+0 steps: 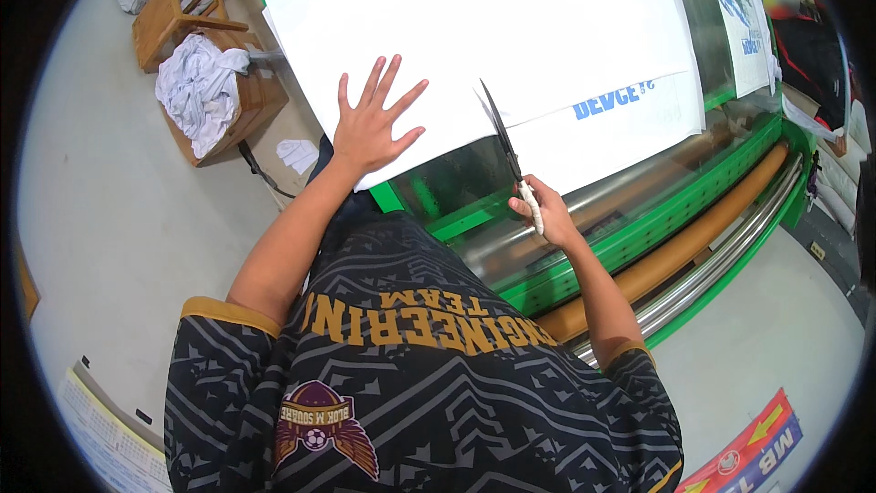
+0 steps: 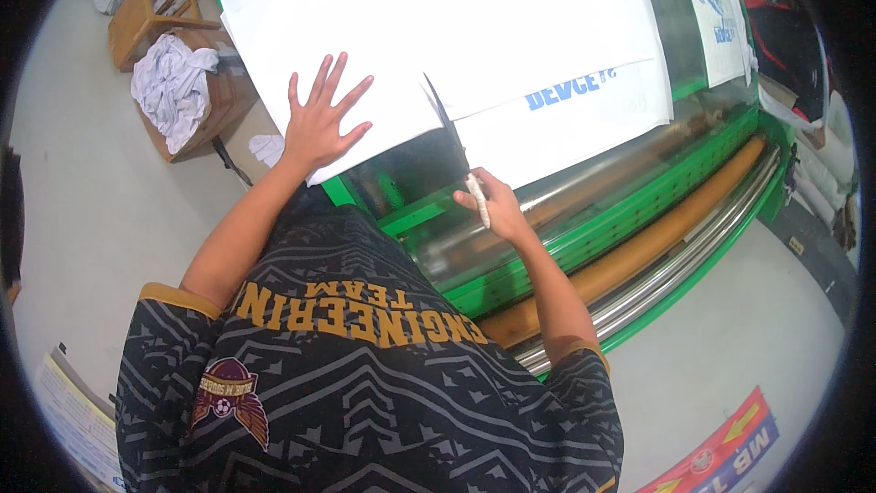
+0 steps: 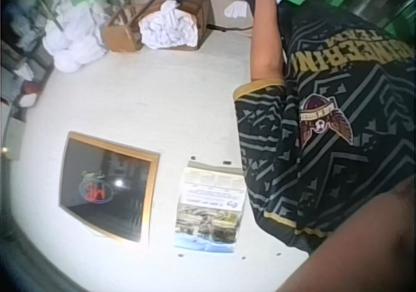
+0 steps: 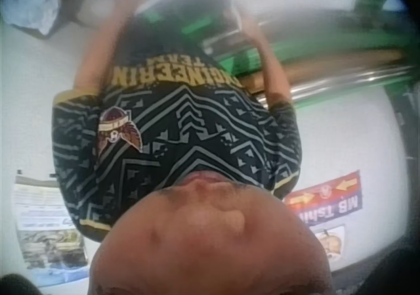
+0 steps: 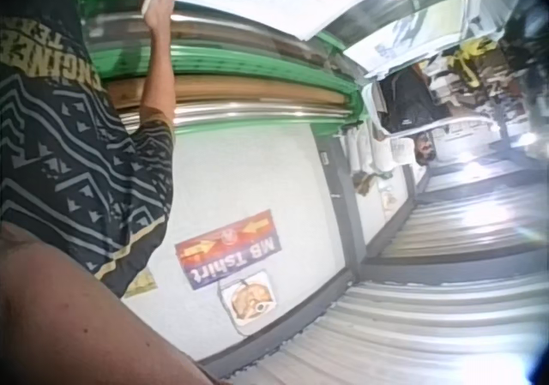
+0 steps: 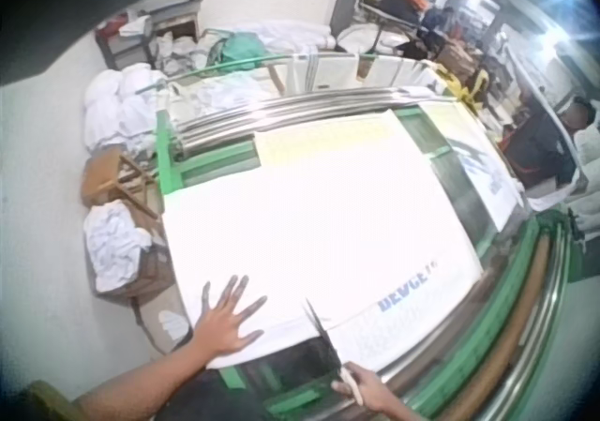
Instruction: The person aligns a white t-shirt on a heat press platen, trims excess paper with shears, and feeds the shirt through the press. They then remove the printed shirt, inspect it, and repeat the process with another shirt.
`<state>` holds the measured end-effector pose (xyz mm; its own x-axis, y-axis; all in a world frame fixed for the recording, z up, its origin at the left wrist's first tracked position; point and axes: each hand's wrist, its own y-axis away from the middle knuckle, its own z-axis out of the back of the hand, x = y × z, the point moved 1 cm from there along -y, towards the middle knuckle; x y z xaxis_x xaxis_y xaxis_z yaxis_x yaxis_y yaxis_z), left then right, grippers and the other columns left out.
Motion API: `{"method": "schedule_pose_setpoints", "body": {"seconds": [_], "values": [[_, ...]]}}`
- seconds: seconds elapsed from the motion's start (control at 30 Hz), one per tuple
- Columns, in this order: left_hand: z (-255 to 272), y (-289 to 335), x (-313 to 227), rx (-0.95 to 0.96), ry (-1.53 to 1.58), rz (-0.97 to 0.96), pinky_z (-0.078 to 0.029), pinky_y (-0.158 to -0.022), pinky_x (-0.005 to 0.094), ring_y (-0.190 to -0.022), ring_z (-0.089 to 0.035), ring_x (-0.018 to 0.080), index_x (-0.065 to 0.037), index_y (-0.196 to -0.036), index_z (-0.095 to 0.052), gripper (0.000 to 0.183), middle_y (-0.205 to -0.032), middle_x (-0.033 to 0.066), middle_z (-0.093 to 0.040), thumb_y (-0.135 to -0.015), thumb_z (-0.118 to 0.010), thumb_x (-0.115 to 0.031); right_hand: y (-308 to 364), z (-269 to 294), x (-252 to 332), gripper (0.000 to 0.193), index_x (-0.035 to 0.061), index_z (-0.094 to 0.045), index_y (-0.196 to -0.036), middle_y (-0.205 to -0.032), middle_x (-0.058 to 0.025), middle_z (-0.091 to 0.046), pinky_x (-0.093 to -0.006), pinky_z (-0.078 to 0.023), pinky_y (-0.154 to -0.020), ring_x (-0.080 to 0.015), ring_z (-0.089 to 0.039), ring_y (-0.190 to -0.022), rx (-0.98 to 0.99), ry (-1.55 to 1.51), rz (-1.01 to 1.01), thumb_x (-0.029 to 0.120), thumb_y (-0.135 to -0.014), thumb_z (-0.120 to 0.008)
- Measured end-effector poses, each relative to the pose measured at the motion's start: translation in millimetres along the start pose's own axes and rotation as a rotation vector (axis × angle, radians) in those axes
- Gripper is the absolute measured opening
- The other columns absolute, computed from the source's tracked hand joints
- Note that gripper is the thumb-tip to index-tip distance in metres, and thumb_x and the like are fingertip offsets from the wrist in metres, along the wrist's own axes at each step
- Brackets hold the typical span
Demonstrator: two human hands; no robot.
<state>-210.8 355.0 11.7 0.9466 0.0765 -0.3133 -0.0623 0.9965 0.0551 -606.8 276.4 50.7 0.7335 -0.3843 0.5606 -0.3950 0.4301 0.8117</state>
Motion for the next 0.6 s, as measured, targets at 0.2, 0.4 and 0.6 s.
{"method": "schedule_pose_setpoints", "body": {"seconds": [0.2,0.4,0.6], "values": [[-0.7,1.0,0.6,-0.002,0.002,0.000,-0.002,-0.135,0.0771,-0.179,-0.012,0.0300,-0.047,-0.177,-0.041,0.080,-0.194,0.0081,-0.015,-0.104,-0.063,-0.069,-11.2,-3.2,20.1,0.068,0.0037,-0.069,-0.131,-0.104,-0.0093,-0.075,-0.0368,-0.056,-0.081,-0.0190,-0.067,-0.091,-0.028,0.029,-0.014,0.059,-0.096,-0.088],[-0.9,0.8,0.7,0.008,-0.006,0.005,-0.003,-0.135,0.0771,-0.179,-0.011,0.0294,-0.047,-0.178,-0.039,0.080,-0.194,0.0082,-0.014,-0.105,-0.062,-0.070,-17.5,-11.1,13.0,0.069,0.0024,-0.071,-0.127,-0.092,-0.0068,-0.074,-0.0366,-0.054,-0.074,-0.0167,-0.066,-0.082,-0.091,0.055,0.055,0.061,-0.096,-0.090],[-1.9,2.6,2.8,0.000,-0.007,0.002,-0.002,-0.135,0.0763,-0.179,-0.011,0.0284,-0.047,-0.178,-0.039,0.080,-0.194,0.0073,-0.014,-0.105,-0.061,-0.071,-12.9,-10.9,21.5,0.062,0.0039,-0.073,-0.123,-0.084,-0.0049,-0.072,-0.0353,-0.050,-0.063,-0.0134,-0.063,-0.069,-0.067,0.062,-0.008,0.058,-0.097,-0.090]]}}
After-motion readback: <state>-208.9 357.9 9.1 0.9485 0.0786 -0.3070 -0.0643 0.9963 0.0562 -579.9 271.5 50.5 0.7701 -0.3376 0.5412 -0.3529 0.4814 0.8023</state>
